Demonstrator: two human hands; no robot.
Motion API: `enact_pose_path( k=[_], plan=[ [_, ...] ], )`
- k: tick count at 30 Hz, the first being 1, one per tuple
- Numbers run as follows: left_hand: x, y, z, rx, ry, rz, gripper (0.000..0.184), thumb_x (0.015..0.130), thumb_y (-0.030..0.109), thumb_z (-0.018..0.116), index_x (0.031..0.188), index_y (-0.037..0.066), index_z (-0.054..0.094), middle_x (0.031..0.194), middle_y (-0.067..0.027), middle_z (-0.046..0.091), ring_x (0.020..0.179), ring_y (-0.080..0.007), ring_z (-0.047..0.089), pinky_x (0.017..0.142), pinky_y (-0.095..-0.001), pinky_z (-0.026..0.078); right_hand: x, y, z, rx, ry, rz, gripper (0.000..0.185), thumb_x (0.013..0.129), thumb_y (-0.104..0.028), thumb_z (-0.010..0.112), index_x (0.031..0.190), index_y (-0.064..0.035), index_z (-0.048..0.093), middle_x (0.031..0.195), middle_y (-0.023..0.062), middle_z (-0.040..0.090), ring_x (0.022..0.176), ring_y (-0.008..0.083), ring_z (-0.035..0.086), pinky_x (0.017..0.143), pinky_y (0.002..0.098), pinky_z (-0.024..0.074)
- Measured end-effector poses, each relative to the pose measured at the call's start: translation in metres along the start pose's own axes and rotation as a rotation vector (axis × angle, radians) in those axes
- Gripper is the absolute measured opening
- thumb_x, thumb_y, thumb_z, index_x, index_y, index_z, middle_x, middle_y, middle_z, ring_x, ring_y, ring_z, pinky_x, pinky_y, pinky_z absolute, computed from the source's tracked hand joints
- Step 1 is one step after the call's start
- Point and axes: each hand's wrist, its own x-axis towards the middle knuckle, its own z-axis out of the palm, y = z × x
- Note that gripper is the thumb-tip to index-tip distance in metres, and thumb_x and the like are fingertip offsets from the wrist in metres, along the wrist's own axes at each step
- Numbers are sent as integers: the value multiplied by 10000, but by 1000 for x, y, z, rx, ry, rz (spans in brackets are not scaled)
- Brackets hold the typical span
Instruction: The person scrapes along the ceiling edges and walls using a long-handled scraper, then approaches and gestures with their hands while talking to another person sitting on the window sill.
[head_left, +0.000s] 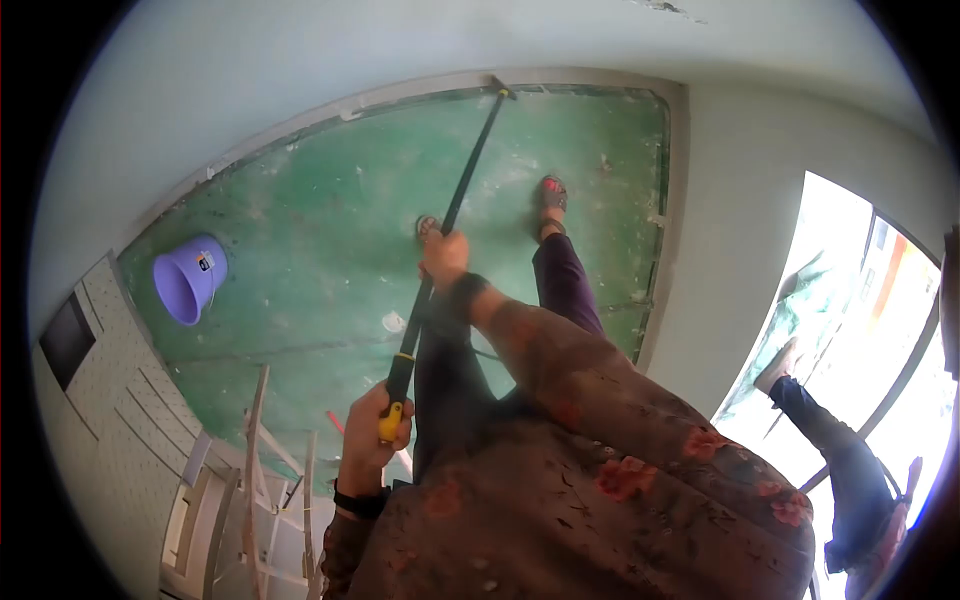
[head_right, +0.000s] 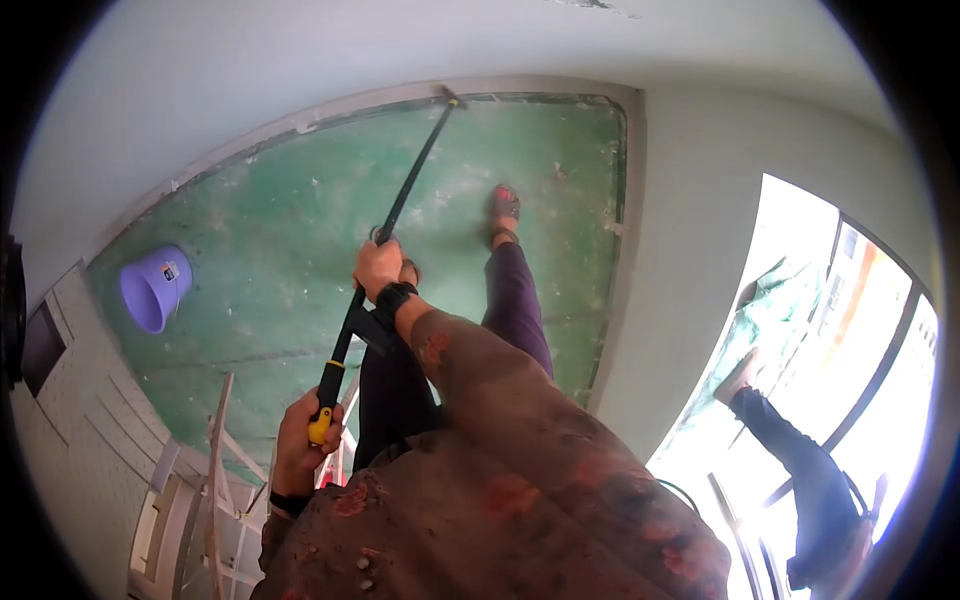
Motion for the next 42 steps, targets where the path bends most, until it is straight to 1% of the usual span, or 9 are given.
enact_pose_path(
  k=[3,4,5,11,20,22,31,37,42],
  plan=[
    [6,-17,3,5,-47,-29,310,881,273,464,1058,19,439,743,-100,551,442,-132,487,344,-228,376,15,14,-29,-138,-60,103,252,852,-193,443,785,47,478,531,129,512,422,253,547,341,356,410],
    [13,-23,6,5,-83,-27,313,883,271,463,1062,15,434,749,-100,551,447,-130,490,350,-228,382,75,94,-47,-239,-229,-691,271,842,-204,460,725,38,491,485,105,500,409,238,546,352,358,408],
    [20,-30,9,-2,-89,-24,313,883,271,463,1062,15,434,749,-100,551,447,-130,490,350,-228,382,68,76,-52,-247,-231,-696,271,842,-204,460,725,38,491,485,105,500,409,238,546,352,358,408],
    [45,-93,46,-16,-142,11,306,900,205,393,1128,2,406,801,-121,565,522,-159,541,433,-265,444,37,-1,-97,-244,-25,51,190,846,-180,501,856,5,457,622,85,474,422,218,505,346,338,396],
    [72,-204,83,285,-269,276,340,932,206,424,1212,14,411,880,-120,599,692,-175,604,629,-281,500,16,13,-186,-73,-125,231,156,878,-203,487,908,-77,399,623,61,445,456,190,462,385,338,404],
    [71,-212,95,39,-246,145,331,933,201,423,1210,19,421,883,-115,599,696,-174,603,625,-280,499,60,66,-219,-611,-216,-194,171,882,-219,486,912,-69,410,636,60,457,459,175,459,396,339,414],
    [97,-256,101,-121,-343,62,273,923,202,436,1114,11,472,873,-87,596,722,-162,590,669,-287,476,-42,65,-280,-413,-413,265,252,864,-295,562,878,-58,478,676,77,512,524,221,547,470,359,479],
    [96,-284,80,1117,-397,746,303,912,244,461,1102,13,514,828,-64,612,675,-147,592,615,-283,480,-79,88,-336,-226,-382,281,292,837,-286,597,854,-26,467,668,103,531,552,232,578,479,364,495],
    [83,-320,38,550,-175,271,379,914,272,467,1212,40,501,883,-95,632,670,-139,602,576,-246,481,-86,69,-393,-498,-219,51,299,862,-317,558,896,-29,488,683,70,538,531,221,588,478,350,513]
  ],
)
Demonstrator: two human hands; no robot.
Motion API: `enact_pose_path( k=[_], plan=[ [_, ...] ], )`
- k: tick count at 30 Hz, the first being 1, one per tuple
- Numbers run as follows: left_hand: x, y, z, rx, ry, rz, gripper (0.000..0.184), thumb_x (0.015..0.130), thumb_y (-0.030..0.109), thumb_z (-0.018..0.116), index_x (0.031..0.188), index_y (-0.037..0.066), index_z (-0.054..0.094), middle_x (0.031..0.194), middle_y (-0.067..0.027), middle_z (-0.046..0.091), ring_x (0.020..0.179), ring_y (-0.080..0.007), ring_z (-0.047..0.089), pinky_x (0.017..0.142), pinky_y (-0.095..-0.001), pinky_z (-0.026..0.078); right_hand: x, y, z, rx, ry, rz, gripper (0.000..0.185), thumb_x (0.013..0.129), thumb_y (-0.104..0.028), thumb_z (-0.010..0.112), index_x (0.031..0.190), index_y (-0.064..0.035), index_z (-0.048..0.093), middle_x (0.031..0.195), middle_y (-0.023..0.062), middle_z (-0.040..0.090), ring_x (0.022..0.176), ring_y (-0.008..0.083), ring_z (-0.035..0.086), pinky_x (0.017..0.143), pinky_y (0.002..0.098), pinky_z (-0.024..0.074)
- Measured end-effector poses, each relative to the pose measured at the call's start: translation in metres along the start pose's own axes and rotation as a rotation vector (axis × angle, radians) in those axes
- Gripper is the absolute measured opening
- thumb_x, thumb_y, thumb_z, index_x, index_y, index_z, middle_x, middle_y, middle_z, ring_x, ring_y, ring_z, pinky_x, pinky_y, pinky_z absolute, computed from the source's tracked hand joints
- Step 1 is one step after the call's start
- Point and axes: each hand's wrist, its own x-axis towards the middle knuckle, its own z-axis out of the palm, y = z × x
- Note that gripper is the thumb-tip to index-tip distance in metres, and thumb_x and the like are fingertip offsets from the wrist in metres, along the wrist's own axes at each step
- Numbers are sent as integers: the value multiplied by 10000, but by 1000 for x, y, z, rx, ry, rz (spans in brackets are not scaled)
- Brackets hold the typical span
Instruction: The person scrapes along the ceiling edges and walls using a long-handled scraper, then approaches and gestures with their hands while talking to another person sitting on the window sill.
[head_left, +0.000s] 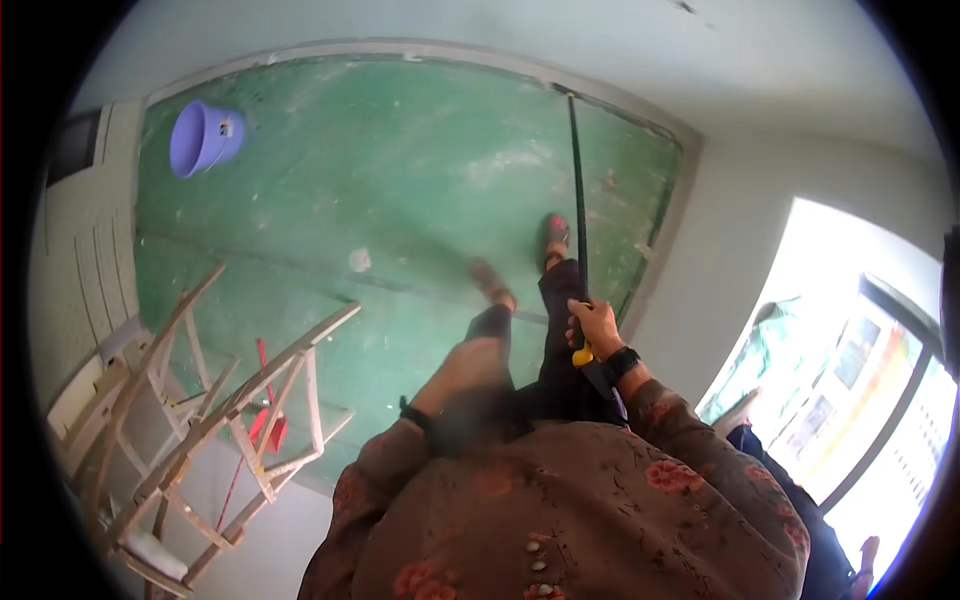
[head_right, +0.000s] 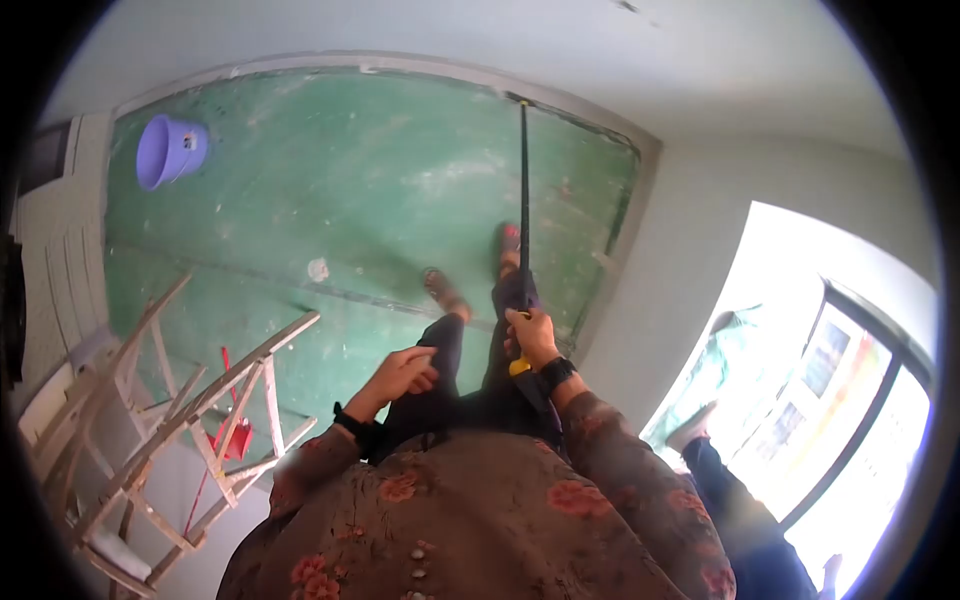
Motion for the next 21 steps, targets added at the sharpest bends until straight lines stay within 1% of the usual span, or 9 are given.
enact_pose_path(
  k=[2,3,5,6,7,9,15,19,21],
  plan=[
    [-3,-21,-7,53,25,30,380,918,278,463,1214,44,501,879,-94,631,667,-137,601,573,-240,481,2,12,-20,-339,97,-135,281,849,-271,551,901,1,498,677,94,559,547,205,599,464,335,499],
    [-5,-27,-9,18,52,-44,383,921,284,455,1212,38,501,877,-94,630,666,-138,602,572,-244,482,14,28,-32,-333,107,-137,281,849,-271,551,901,1,498,677,94,559,547,205,599,464,335,499],
    [-7,-38,-2,-26,83,-120,386,925,290,446,1209,33,500,875,-95,628,666,-139,603,571,-247,483,44,66,-61,-890,443,-789,331,828,-233,538,1019,35,504,697,150,584,533,216,600,469,340,491],
    [-5,-44,1,-61,139,-159,365,919,288,466,1164,26,531,832,-85,631,660,-134,600,557,-250,484,40,61,-64,-892,471,-657,449,811,-222,533,1183,18,459,760,215,600,615,296,617,559,384,496],
    [-6,-50,3,-89,188,-207,347,912,286,485,1119,18,561,788,-75,634,655,-128,597,543,-253,485,39,60,-68,-886,473,-646,449,811,-222,533,1183,18,459,760,215,600,615,296,617,559,384,496],
    [-3,-63,11,-97,178,-214,354,906,294,498,1129,25,554,800,-66,627,652,-125,593,539,-251,481,39,53,-78,-674,361,-450,511,813,-228,528,1261,-10,416,818,242,603,774,380,605,701,423,480],
    [5,-74,29,-106,153,-241,348,909,301,493,1137,43,545,827,-61,619,655,-129,588,542,-256,481,51,54,-95,-755,360,-536,522,820,-244,528,1273,-18,403,831,241,608,758,366,615,694,413,478],
    [3,-74,36,-119,155,-239,339,911,294,492,1134,45,547,822,-65,618,658,-132,590,540,-257,482,62,46,-89,-745,363,-513,521,821,-252,521,1279,-33,403,868,245,606,806,372,608,720,420,469],
    [1,-71,33,-112,169,-258,340,911,291,493,1137,43,545,820,-69,619,655,-134,591,540,-258,483,63,46,-86,-644,313,-408,506,821,-240,505,1277,-44,407,891,256,601,874,396,585,745,439,456]
  ],
)
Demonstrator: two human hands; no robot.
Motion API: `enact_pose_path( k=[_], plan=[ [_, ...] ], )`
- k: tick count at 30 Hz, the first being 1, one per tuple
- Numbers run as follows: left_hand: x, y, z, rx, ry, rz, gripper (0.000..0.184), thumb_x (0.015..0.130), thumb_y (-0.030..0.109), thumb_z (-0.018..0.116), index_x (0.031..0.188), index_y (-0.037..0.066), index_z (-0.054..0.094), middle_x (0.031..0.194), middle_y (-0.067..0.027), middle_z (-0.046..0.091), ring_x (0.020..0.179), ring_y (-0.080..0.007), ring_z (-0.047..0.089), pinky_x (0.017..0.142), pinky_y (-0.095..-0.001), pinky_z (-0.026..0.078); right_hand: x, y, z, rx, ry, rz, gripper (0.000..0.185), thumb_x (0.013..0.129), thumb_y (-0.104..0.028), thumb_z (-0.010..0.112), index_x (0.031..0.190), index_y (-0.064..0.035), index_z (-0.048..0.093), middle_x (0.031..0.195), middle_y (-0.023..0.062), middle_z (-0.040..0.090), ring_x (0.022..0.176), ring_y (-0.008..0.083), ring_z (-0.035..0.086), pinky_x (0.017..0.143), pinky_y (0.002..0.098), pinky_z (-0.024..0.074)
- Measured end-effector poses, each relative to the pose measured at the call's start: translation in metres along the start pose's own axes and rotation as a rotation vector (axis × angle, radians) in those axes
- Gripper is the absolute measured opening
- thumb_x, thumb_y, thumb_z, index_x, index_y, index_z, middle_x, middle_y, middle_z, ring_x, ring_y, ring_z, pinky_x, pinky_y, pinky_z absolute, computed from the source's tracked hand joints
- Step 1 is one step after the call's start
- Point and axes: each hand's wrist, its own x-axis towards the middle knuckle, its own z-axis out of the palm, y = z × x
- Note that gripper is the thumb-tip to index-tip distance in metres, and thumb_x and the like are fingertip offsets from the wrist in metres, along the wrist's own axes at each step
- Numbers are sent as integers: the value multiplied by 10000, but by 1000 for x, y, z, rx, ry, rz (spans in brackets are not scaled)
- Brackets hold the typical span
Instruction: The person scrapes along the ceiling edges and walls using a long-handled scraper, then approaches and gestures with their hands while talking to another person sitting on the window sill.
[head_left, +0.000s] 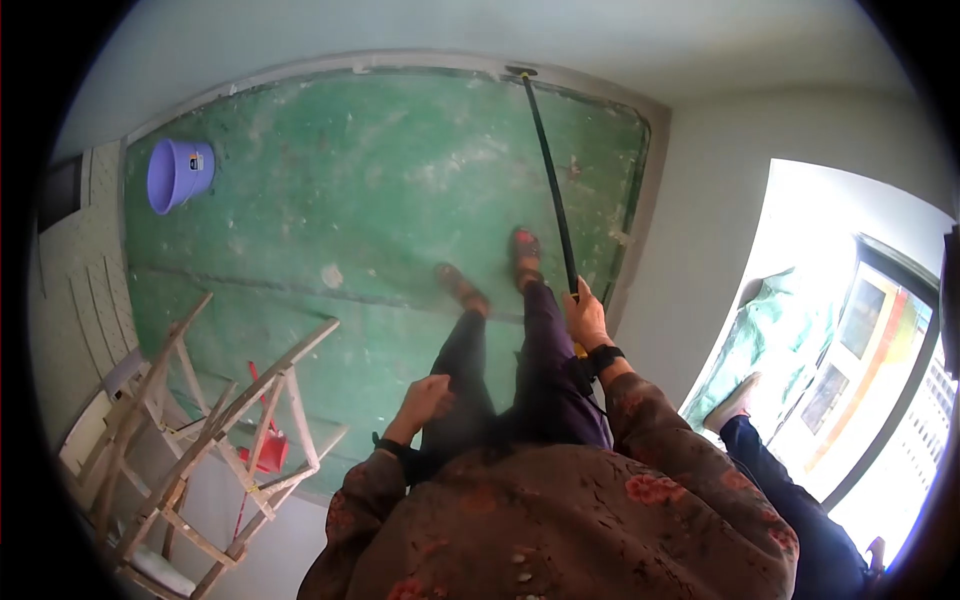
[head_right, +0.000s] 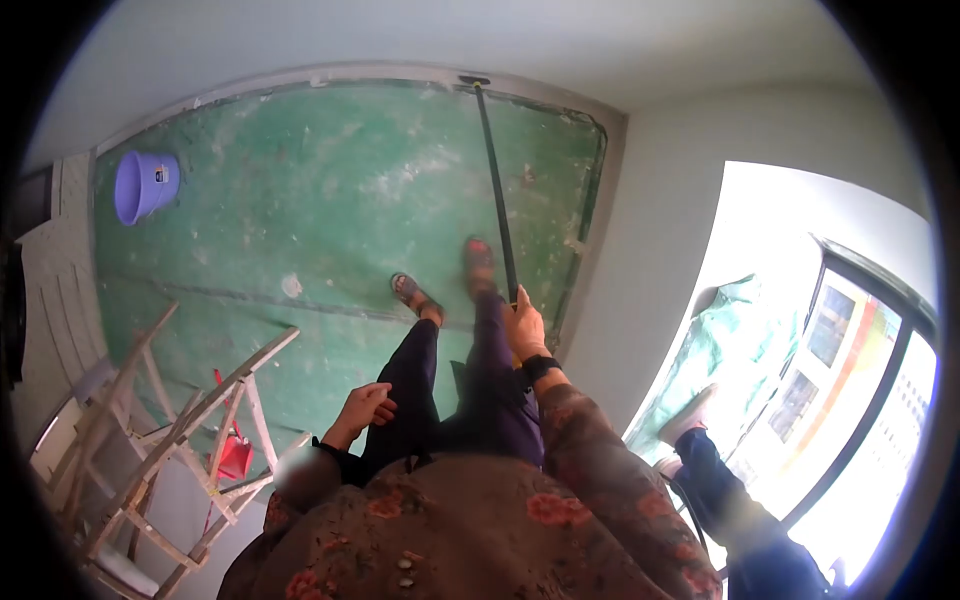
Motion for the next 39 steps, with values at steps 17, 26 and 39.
enact_pose_path(
  k=[17,26,39],
  plan=[
    [2,3,-9,-49,22,16,355,895,273,512,1144,21,540,821,-91,629,637,-149,602,531,-259,491,-29,-21,-6,-62,-6,-89,534,802,-229,541,1274,-19,405,881,256,605,867,420,580,743,440,463],
    [2,0,-17,-53,26,-1,378,915,260,453,1190,4,500,837,-117,631,642,-166,618,535,-252,484,-24,-32,6,-28,-27,-130,511,806,-223,530,1253,-1,420,903,274,590,880,422,573,744,447,452],
    [-3,-13,-38,-120,60,6,304,891,288,512,1039,32,583,785,-87,632,626,-138,604,515,-262,489,-34,-42,68,-125,25,-83,517,822,-239,534,1280,-49,389,875,239,608,833,406,584,718,447,463]
  ],
)
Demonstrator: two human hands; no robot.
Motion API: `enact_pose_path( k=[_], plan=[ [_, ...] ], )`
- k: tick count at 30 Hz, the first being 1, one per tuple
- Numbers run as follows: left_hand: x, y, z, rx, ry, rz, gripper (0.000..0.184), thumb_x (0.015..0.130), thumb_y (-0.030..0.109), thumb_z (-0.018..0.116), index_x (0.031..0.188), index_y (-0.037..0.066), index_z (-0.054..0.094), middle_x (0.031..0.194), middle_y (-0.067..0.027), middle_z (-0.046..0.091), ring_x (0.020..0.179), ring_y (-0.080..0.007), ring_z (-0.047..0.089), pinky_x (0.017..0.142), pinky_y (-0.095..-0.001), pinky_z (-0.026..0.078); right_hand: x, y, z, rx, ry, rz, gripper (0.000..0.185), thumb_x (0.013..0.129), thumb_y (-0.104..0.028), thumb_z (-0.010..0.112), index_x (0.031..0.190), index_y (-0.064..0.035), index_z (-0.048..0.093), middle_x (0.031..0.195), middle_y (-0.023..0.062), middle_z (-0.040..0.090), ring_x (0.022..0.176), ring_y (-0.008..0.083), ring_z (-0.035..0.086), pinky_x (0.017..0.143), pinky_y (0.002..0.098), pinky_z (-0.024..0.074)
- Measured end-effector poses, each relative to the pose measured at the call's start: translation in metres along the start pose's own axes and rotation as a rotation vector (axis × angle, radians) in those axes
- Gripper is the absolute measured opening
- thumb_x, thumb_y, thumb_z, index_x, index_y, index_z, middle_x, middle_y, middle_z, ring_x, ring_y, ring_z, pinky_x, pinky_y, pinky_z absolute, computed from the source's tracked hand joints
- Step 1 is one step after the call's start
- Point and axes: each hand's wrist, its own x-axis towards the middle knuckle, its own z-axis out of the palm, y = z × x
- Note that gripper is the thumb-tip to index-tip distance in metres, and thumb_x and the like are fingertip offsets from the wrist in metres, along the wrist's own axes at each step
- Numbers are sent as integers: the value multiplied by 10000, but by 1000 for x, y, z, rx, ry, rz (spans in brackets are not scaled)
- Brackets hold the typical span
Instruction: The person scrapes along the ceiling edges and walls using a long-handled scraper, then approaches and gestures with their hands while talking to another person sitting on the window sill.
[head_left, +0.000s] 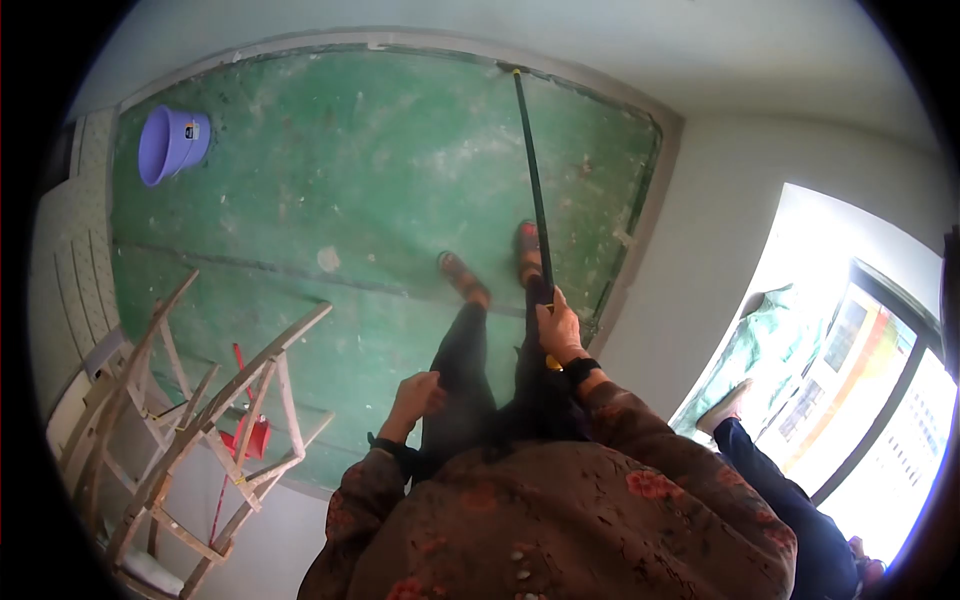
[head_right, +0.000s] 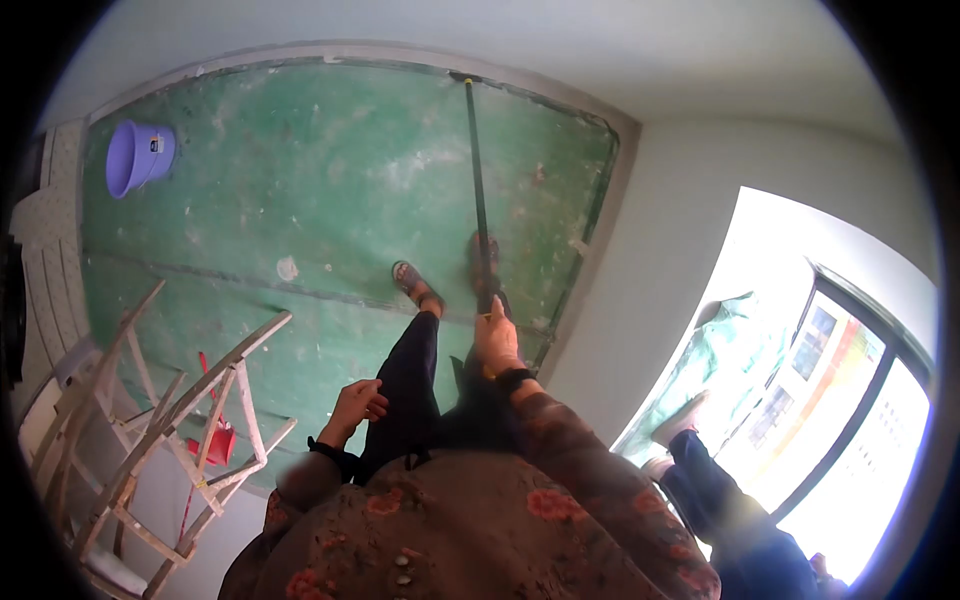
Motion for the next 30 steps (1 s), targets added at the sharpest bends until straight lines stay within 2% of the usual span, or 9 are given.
enact_pose_path(
  k=[5,9,13,19,21,23,26,28,30],
  plan=[
    [6,16,17,-55,-115,10,379,904,306,489,1161,28,517,835,-102,635,672,-157,618,574,-259,494,4,5,26,93,35,-39,480,831,-249,551,1231,-16,425,643,139,583,451,219,579,436,332,482],
    [37,12,51,271,-224,262,376,906,322,492,1165,51,511,896,-94,624,740,-144,613,622,-257,496,2,-29,18,274,-170,-37,363,829,-241,570,1078,13,496,613,103,560,446,199,566,420,311,475],
    [34,39,99,-462,-448,135,341,905,311,493,1128,54,518,969,-91,594,806,-137,599,644,-253,495,30,-39,43,608,-351,275,246,829,-232,578,889,-9,493,592,84,513,442,186,533,380,311,438],
    [33,40,116,-370,-194,129,213,906,233,472,991,44,519,807,-50,550,613,-121,556,441,-227,409,91,15,130,470,-16,-697,206,850,-226,552,862,-44,458,576,63,456,418,199,490,349,342,409],
    [41,27,112,-380,-160,153,182,906,219,468,955,50,514,745,-39,530,524,-113,524,387,-225,365,61,-55,85,392,-288,130,123,735,-182,624,751,-72,571,643,79,575,589,223,615,506,350,477],
    [67,-11,111,-39,-40,599,160,907,219,470,909,62,500,656,-30,494,407,-99,434,354,-233,308,56,-66,82,347,-280,153,140,739,-191,622,768,-65,569,659,95,578,616,240,618,528,365,483],
    [43,39,114,-421,-66,180,162,913,228,467,930,71,506,620,-26,481,396,-98,421,359,-223,307,82,-31,116,327,-209,44,168,755,-205,610,793,-46,568,676,130,578,656,273,619,557,382,493],
    [45,36,115,-414,-93,185,165,916,231,465,928,72,508,618,-22,481,398,-96,420,360,-220,304,83,-32,117,342,-171,-71,181,767,-209,600,802,-34,569,678,149,575,667,289,617,565,385,496],
    [46,38,114,-401,-116,192,167,919,234,463,926,74,510,616,-18,480,400,-94,419,361,-217,301,79,-37,115,487,-101,188,196,777,-212,584,842,-27,585,731,189,576,673,321,611,572,395,496]
  ],
)
